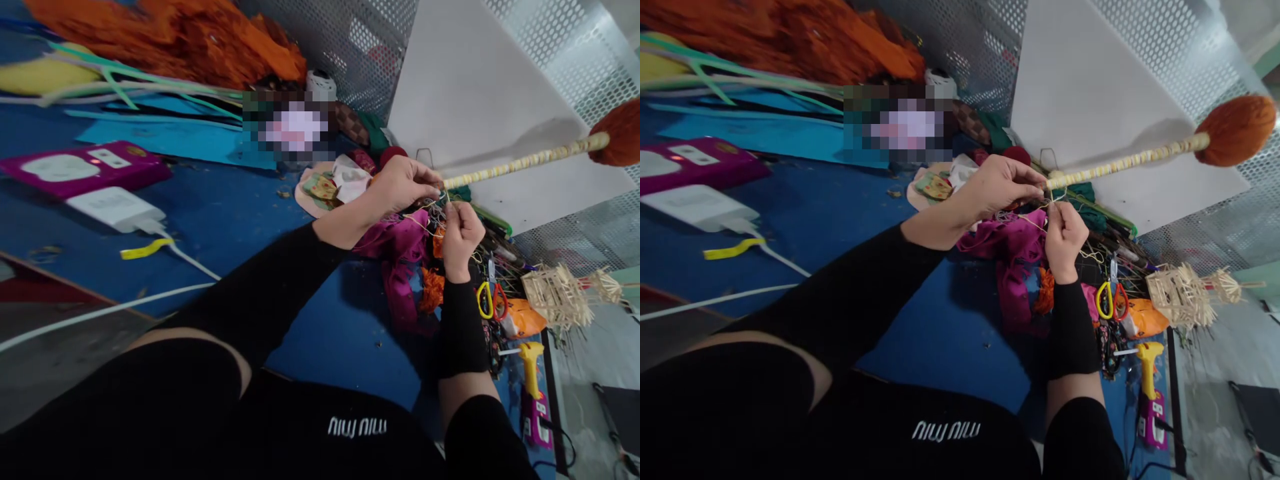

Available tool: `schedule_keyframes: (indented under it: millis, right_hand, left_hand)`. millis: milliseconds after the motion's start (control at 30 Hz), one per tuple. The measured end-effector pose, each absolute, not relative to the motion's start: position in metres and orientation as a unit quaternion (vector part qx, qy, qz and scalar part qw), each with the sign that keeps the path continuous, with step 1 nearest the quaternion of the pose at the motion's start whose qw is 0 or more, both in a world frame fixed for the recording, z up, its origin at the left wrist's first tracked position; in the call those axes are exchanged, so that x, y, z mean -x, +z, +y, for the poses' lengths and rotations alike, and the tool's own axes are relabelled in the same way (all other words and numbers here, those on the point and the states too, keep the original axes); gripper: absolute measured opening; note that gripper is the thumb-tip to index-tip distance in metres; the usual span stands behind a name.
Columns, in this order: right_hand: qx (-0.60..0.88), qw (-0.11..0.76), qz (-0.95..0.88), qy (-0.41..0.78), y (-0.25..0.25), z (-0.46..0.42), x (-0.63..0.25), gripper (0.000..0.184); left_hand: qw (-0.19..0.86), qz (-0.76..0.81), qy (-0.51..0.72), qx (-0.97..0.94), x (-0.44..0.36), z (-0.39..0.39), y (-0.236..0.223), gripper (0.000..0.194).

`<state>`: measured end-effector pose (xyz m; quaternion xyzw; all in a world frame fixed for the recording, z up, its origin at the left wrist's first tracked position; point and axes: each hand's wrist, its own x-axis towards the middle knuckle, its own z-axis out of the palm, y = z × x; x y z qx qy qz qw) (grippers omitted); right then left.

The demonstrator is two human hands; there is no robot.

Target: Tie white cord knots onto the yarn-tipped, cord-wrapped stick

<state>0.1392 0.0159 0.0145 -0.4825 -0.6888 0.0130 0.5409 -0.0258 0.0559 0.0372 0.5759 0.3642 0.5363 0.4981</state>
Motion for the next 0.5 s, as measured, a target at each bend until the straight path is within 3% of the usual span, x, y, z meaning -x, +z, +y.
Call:
schedule_keyframes:
  millis: [167,367,500]
  right_hand:
    - [0.439,0.497,-0.746,-0.068,0.019,0.012,-0.147,0.036]
    - [0.465,0.375,-0.769,-0.228,0.03,0.009,-0.159,0.036]
    - [0.477,0.359,-0.758,-0.262,0.033,0.01,-0.164,0.034]
  left_hand:
    - [0.441,0.351,0.55,-0.617,0.018,0.053,0.035,0.017]
    - [0.332,0.383,0.525,-0.684,0.018,0.054,0.029,0.017]
    - [0.266,0.4,0.495,-0.724,0.017,0.048,0.028,0.02]
